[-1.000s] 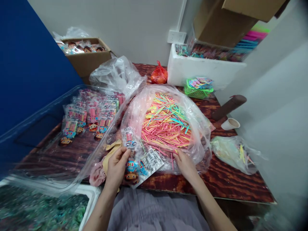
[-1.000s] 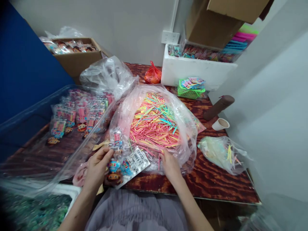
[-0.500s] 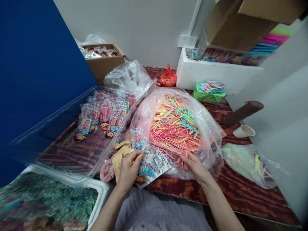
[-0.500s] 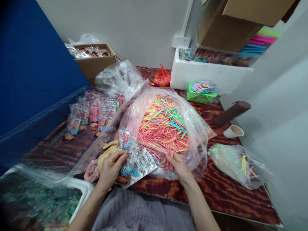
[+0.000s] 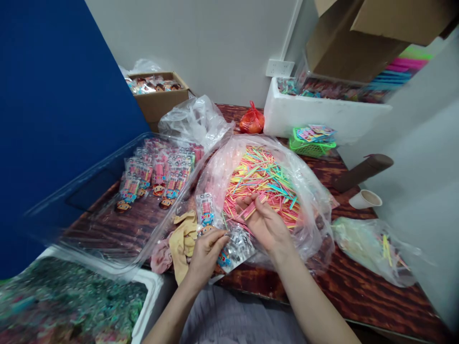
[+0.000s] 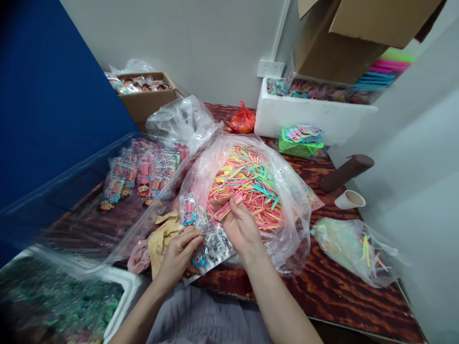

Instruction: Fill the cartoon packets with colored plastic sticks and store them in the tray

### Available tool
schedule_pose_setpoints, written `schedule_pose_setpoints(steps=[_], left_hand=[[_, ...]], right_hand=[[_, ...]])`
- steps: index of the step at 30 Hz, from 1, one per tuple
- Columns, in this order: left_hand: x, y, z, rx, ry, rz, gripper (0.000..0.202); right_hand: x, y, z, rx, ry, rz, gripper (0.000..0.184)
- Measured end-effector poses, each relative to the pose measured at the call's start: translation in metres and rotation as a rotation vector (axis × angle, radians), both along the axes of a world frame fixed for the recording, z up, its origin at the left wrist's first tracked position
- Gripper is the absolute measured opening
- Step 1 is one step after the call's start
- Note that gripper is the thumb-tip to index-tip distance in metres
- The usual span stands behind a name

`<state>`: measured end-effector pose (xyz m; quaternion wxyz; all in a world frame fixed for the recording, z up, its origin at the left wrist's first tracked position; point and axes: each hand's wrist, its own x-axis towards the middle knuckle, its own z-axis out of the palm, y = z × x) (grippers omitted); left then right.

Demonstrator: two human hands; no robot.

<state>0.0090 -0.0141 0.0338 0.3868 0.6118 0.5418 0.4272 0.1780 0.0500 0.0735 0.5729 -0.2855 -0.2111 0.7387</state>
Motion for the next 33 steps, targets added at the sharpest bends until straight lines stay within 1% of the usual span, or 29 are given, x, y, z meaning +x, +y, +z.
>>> schedule_pose_setpoints(steps=[2, 4, 7, 9, 11, 14, 18, 21, 23, 25, 26, 28, 29, 30, 32, 33], left_hand=[[0.001, 0.0, 0.001, -0.034, -0.037, -0.005, 0.023], [0.001, 0.0, 0.0, -0.088, -0.086, 0.002, 0.026], [-0.001, -0.001, -0.004, -0.15, -0.139, 0.015, 0.025], [-0.002, -0.002, -0.006, -0.143, -0.13, 0.008, 0.024], [-0.002, -0.003, -0.007, -0.11, -0.098, -0.01, 0.022], [-0.001, -0.002, -0.001, -0.058, -0.081, -0.007, 0.02], [-0.001, -0.001, 0.009, -0.018, -0.12, 0.01, 0.019], [-0.002, 0.0, 0.011, 0.002, -0.161, 0.03, 0.018], [-0.003, 0.0, 0.01, -0.009, -0.203, 0.067, 0.018], [-0.005, 0.0, 0.009, -0.041, -0.26, 0.115, 0.019], [-0.005, 0.0, 0.009, -0.058, -0.289, 0.133, 0.019], [-0.008, 0.0, 0.009, -0.084, -0.336, 0.141, 0.021], [-0.009, 0.0, 0.01, -0.092, -0.352, 0.135, 0.022], [-0.011, 0.0, 0.011, -0.098, -0.365, 0.124, 0.022], [-0.015, 0.0, 0.014, -0.108, -0.38, 0.107, 0.022], [-0.018, 0.0, 0.015, -0.11, -0.382, 0.103, 0.021]], right_hand=[[-0.009, -0.002, -0.001, -0.001, -0.024, 0.024, 0.014], [-0.013, -0.006, -0.006, -0.008, -0.068, 0.034, 0.016], [-0.013, -0.013, -0.013, -0.051, -0.099, 0.001, 0.018], [-0.011, -0.018, -0.014, -0.061, -0.13, -0.009, 0.018], [-0.011, -0.021, -0.01, -0.026, -0.206, 0.006, 0.017], [-0.014, -0.027, -0.001, 0.067, -0.357, 0.075, 0.019], [-0.017, -0.034, 0.008, 0.167, -0.468, 0.197, 0.022], [-0.018, -0.039, 0.01, 0.221, -0.588, 0.268, 0.021], [-0.018, -0.044, 0.011, 0.244, -0.664, 0.243, 0.033], [-0.019, -0.048, 0.012, 0.268, -0.721, 0.133, 0.043], [-0.021, -0.051, 0.012, 0.291, -0.759, 0.067, 0.041], [-0.025, -0.055, 0.014, 0.375, -0.876, -0.021, 0.026], [-0.027, -0.057, 0.015, 0.427, -0.936, -0.027, 0.017], [-0.03, -0.059, 0.016, 0.479, -0.989, -0.011, 0.013], [-0.035, -0.062, 0.017, 0.55, -1.047, 0.012, 0.013], [-0.037, -0.063, 0.017, 0.56, -1.056, -0.007, 0.014]])
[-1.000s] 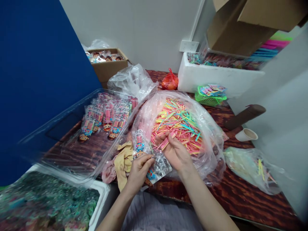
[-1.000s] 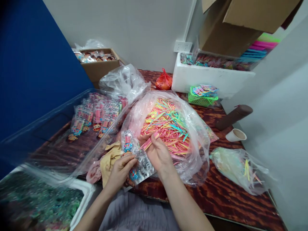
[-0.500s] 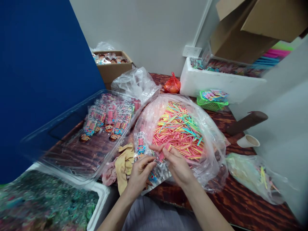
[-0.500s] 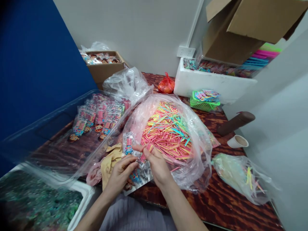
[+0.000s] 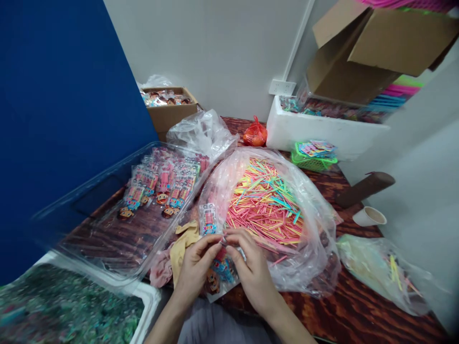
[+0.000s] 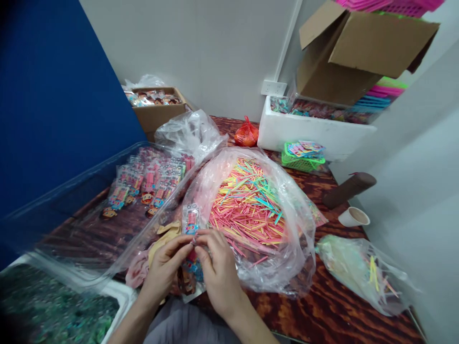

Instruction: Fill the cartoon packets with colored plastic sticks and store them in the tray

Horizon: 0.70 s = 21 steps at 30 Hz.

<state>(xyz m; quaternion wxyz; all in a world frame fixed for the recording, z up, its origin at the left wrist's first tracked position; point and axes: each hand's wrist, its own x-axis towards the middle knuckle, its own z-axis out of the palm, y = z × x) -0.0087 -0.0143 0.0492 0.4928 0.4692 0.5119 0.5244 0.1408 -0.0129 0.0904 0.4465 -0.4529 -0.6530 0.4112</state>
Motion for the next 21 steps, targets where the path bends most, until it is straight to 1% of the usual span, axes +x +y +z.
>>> schedule_pose_setpoints(steps=[3, 7, 9, 11, 13, 15, 17, 19, 21], left_hand=[[-0.006, -0.001, 0.003, 0.007, 0.02, -0.001, 0.018], [-0.012, -0.003, 0.006, 0.012, 0.034, -0.014, 0.018], [-0.015, -0.003, 0.009, 0.014, 0.033, -0.048, 0.021], [-0.017, 0.0, 0.012, 0.018, 0.045, -0.091, 0.022], [-0.018, 0.006, 0.015, 0.003, 0.054, -0.108, 0.02], [-0.02, 0.013, 0.015, -0.029, 0.052, -0.086, 0.019], [-0.022, 0.022, 0.013, -0.068, 0.029, -0.054, 0.019], [-0.023, 0.031, 0.008, -0.109, -0.012, -0.031, 0.022], [-0.023, 0.042, 0.0, -0.13, -0.04, 0.003, 0.024]], right_hand=[[-0.006, -0.002, 0.0, 0.064, -0.007, -0.053, 0.02], [-0.014, 0.0, 0.003, 0.105, -0.064, 0.017, 0.024], [-0.018, 0.001, 0.007, 0.121, -0.08, 0.025, 0.026], [-0.02, 0.001, 0.008, 0.123, -0.063, 0.031, 0.026], [-0.017, 0.0, 0.006, 0.085, -0.014, 0.021, 0.024], [-0.005, 0.002, -0.004, 0.034, 0.005, -0.02, 0.025], [0.015, 0.008, -0.021, 0.014, -0.074, -0.078, 0.023], [0.04, 0.02, -0.041, 0.035, -0.268, -0.14, 0.016], [0.062, 0.035, -0.062, 0.07, -0.506, -0.237, 0.017]])
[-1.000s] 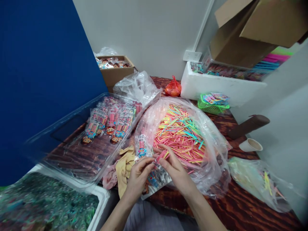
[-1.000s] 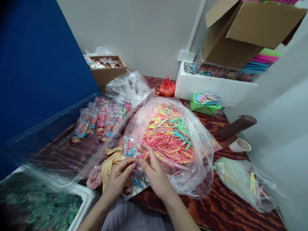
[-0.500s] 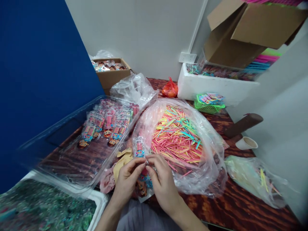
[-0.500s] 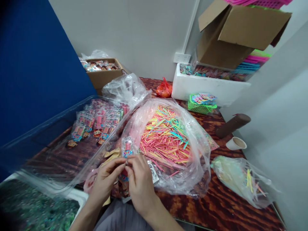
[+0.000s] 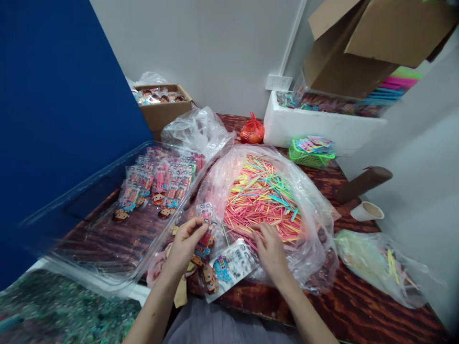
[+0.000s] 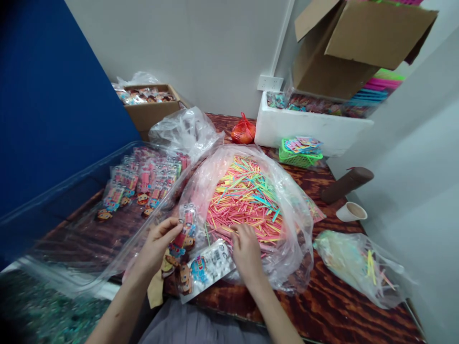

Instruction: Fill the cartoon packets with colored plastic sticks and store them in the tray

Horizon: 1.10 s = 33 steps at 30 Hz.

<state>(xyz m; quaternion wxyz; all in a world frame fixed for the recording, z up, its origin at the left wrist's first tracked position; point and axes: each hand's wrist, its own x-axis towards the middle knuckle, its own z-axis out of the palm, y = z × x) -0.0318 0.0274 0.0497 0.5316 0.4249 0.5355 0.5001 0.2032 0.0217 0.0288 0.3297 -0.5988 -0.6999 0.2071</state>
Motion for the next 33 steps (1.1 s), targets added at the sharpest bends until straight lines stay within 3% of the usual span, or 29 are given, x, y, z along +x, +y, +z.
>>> schedule_pose_setpoints(steps=[3, 7, 11, 15, 20, 27, 33], left_hand=[[0.002, 0.021, -0.014, 0.074, 0.097, 0.1, 0.026], [0.006, 0.053, -0.036, 0.153, 0.266, 0.223, 0.027], [0.008, 0.074, -0.059, 0.175, 0.455, 0.316, 0.021], [0.008, 0.074, -0.072, 0.189, 0.607, 0.341, 0.028], [0.009, 0.064, -0.075, 0.255, 0.702, 0.316, 0.046], [0.011, 0.063, -0.08, 0.415, 0.97, 0.203, 0.047], [0.008, 0.05, -0.059, 0.401, 0.917, 0.208, 0.039]], right_hand=[[0.019, 0.02, -0.019, -0.002, -0.414, -0.124, 0.019], [0.015, 0.036, -0.022, -0.032, -0.78, -0.086, 0.018], [0.004, 0.041, -0.016, -0.047, -0.923, 0.028, 0.02], [-0.001, 0.04, -0.018, -0.039, -0.947, 0.038, 0.023], [0.004, 0.034, -0.029, -0.034, -0.878, 0.019, 0.024], [0.018, 0.033, -0.032, -0.073, -0.81, -0.031, 0.015], [0.01, 0.037, -0.029, -0.096, -0.823, 0.041, 0.019]])
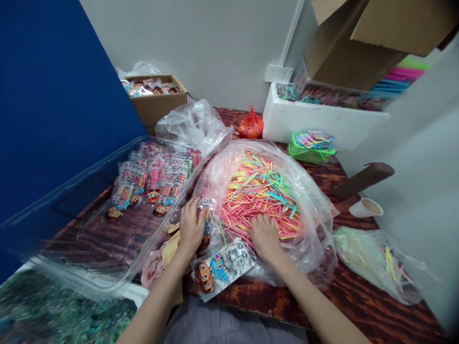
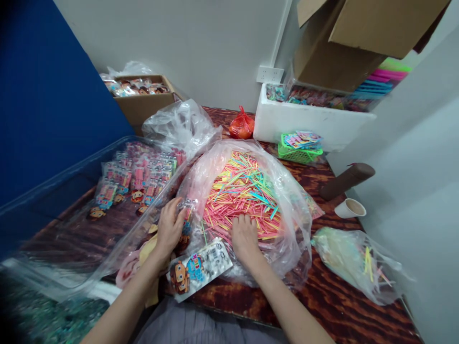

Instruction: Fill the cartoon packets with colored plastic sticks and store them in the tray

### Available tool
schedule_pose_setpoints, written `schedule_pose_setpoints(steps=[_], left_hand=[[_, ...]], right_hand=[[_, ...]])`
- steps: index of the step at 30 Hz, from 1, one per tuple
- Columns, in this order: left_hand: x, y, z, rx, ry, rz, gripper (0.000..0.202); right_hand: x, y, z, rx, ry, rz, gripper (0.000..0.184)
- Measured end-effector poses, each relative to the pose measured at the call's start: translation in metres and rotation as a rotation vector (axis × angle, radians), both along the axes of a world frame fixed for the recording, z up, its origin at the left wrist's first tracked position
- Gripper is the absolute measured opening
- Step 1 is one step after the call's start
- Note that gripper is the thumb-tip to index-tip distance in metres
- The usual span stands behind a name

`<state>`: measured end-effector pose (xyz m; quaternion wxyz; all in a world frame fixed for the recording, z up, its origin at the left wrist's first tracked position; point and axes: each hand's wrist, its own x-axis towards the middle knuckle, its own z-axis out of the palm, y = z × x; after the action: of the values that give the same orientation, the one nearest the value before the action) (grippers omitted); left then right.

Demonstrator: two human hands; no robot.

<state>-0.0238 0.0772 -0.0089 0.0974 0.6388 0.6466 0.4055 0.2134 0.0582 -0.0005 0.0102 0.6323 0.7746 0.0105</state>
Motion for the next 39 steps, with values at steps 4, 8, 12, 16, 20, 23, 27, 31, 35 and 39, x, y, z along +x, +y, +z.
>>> schedule_pose_setpoints(steps=[4, 8, 12, 16, 20, 23, 27, 31, 35, 39], left_hand=[[-0.003, -0.014, 0.013, -0.009, -0.087, -0.017, 0.034], [-0.007, -0.023, 0.016, -0.021, -0.147, -0.013, 0.031], [-0.008, -0.028, 0.017, -0.031, -0.192, -0.01, 0.028], [-0.009, -0.034, 0.019, -0.053, -0.236, -0.014, 0.026], [-0.015, -0.038, 0.017, -0.074, -0.256, -0.032, 0.026], [-0.02, -0.04, 0.013, -0.088, -0.281, -0.044, 0.027], [-0.021, -0.041, 0.011, -0.122, -0.285, -0.058, 0.029], [-0.015, -0.043, 0.016, -0.144, -0.238, -0.081, 0.028], [-0.009, -0.045, 0.023, -0.159, -0.191, -0.104, 0.028], [-0.004, -0.047, 0.025, -0.159, -0.164, -0.146, 0.026]], right_hand=[[0.001, 0.004, 0.004, -0.036, -0.002, 0.015, 0.022], [0.003, 0.009, 0.011, -0.11, -0.023, 0.049, 0.02], [-0.004, 0.012, 0.012, -0.121, -0.065, 0.035, 0.023], [-0.01, 0.012, 0.005, -0.042, -0.105, 0.007, 0.023], [0.0, 0.012, 0.002, -0.026, -0.06, 0.041, 0.022], [0.015, 0.016, 0.007, -0.068, 0.041, 0.053, 0.02], [0.033, 0.028, 0.015, -0.09, 0.201, 0.027, 0.02], [0.039, 0.034, 0.018, -0.12, 0.456, 0.059, 0.026], [0.037, 0.033, 0.02, -0.121, 0.611, 0.051, 0.024], [0.037, 0.037, 0.017, -0.165, 0.713, 0.02, 0.013]])
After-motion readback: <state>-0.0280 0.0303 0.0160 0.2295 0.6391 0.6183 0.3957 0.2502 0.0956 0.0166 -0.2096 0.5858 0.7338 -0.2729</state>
